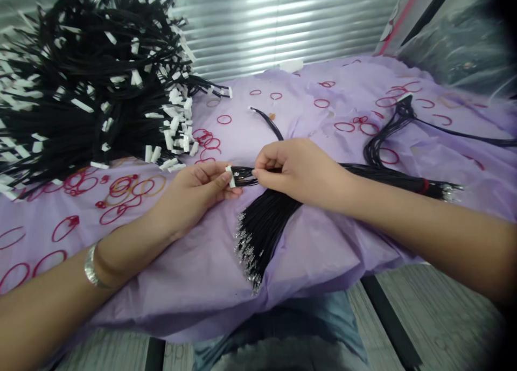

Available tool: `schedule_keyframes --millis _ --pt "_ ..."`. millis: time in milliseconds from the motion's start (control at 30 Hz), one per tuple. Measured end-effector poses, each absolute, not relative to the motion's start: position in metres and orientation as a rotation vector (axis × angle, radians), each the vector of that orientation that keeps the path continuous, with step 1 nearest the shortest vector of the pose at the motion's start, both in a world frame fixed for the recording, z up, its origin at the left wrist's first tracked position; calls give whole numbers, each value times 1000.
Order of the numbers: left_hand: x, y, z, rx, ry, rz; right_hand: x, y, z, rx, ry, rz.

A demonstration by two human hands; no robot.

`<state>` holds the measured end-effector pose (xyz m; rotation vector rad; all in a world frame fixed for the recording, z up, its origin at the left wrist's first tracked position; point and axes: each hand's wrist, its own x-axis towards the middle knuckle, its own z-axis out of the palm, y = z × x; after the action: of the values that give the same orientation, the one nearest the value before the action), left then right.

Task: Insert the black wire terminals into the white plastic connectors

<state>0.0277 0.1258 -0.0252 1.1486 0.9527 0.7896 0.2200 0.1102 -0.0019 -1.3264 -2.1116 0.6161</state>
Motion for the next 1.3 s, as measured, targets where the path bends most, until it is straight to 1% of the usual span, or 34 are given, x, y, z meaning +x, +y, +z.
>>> schedule_keyframes --millis 800,1300 --pt "29 125 -25 1236 971 767 218 109 1 -1355 -2150 554" --pt "29 125 -25 1275 967 741 215 106 -3 -1408 -2131 402"
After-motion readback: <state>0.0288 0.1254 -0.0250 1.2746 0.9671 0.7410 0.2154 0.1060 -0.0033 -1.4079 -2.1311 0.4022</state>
